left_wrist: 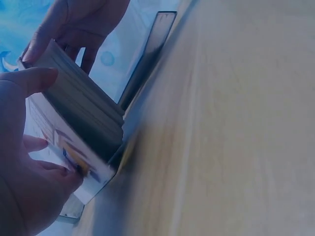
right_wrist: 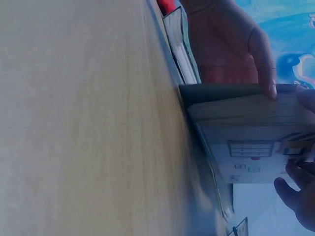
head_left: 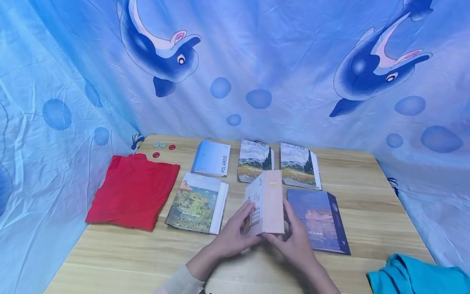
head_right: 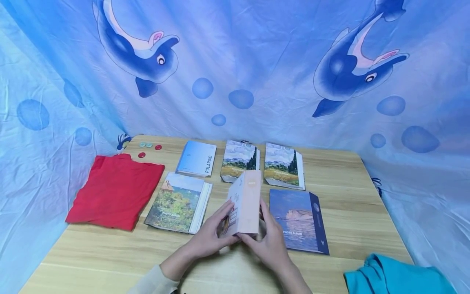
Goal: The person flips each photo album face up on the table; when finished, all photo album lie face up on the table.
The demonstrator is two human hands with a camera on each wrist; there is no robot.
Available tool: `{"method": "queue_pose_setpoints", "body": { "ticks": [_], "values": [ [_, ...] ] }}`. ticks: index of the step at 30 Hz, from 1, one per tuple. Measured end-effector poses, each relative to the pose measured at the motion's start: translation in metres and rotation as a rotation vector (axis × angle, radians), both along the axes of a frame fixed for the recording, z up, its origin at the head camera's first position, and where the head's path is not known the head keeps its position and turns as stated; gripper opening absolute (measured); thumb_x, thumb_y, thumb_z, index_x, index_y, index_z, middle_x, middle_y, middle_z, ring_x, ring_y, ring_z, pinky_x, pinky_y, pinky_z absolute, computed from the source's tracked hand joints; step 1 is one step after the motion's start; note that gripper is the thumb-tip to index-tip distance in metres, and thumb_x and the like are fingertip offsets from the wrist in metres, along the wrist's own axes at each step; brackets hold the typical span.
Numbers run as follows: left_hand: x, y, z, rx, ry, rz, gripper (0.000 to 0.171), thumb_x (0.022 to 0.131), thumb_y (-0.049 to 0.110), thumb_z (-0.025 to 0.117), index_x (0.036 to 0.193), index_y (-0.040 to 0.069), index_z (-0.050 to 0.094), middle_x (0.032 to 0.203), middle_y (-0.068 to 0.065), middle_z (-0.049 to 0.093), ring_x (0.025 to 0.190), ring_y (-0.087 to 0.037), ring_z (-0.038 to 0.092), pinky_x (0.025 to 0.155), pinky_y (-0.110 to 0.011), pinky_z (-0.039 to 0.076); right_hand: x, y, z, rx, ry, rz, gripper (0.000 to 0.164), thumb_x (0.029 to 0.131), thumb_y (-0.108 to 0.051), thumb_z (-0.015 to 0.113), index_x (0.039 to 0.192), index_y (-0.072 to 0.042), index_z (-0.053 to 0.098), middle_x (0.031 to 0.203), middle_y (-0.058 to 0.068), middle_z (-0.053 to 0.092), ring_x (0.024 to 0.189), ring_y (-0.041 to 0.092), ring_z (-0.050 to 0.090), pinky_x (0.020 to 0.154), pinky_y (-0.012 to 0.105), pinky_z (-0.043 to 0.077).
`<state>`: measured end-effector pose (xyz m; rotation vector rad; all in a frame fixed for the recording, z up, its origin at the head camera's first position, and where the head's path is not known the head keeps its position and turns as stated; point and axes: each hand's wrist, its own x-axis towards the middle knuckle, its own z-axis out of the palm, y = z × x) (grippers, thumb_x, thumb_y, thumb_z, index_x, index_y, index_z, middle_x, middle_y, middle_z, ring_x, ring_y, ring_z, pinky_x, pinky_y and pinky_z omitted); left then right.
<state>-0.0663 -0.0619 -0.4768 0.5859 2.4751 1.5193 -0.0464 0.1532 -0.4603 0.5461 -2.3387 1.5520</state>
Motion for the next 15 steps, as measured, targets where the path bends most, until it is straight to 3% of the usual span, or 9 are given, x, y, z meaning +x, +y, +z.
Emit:
{"method": "queue_pose_setpoints", "body": {
  "ticks": [3,10,15],
  "values": [
    [-0.001,0.001,0.000,0.058,-0.006,-0.028,0.099,0.083,0.046,0.080,0.161,0.018,0.027,0.168,-0.008,0.018,0.152,-0.027,0.022,0.121,-0.050,0.024,0.000,-0.002,0.004,0.013,0.010,0.006,0.113,0.070,-0.014,0.094,0.160,-0.010,0.027,0.150,0.016,0.049,0.123,0.032,0.059,0.101,0.038,0.052],
    [-0.005,0.003,0.000,0.308,-0.022,-0.147,0.097,0.087,0.019,0.081,0.162,0.015,0.020,0.167,-0.006,0.022,0.147,-0.023,0.034,0.118,-0.037,0.032,0.000,-0.008,0.007,0.037,0.027,0.013,0.110,0.072,-0.014,0.093,0.160,-0.009,0.027,0.151,0.016,0.049,0.131,0.034,0.053,0.103,0.044,0.051],
    [-0.005,0.001,0.001,0.329,0.003,-0.141,0.097,0.086,0.013,0.080,0.162,0.018,0.021,0.164,-0.006,0.028,0.144,-0.025,0.040,0.116,-0.038,0.036,-0.002,-0.012,0.004,0.058,0.034,0.030,0.106,0.075,-0.018,0.091,0.160,-0.009,0.028,0.146,0.016,0.053,0.128,0.033,0.055,0.100,0.050,0.052]
  ]
}}
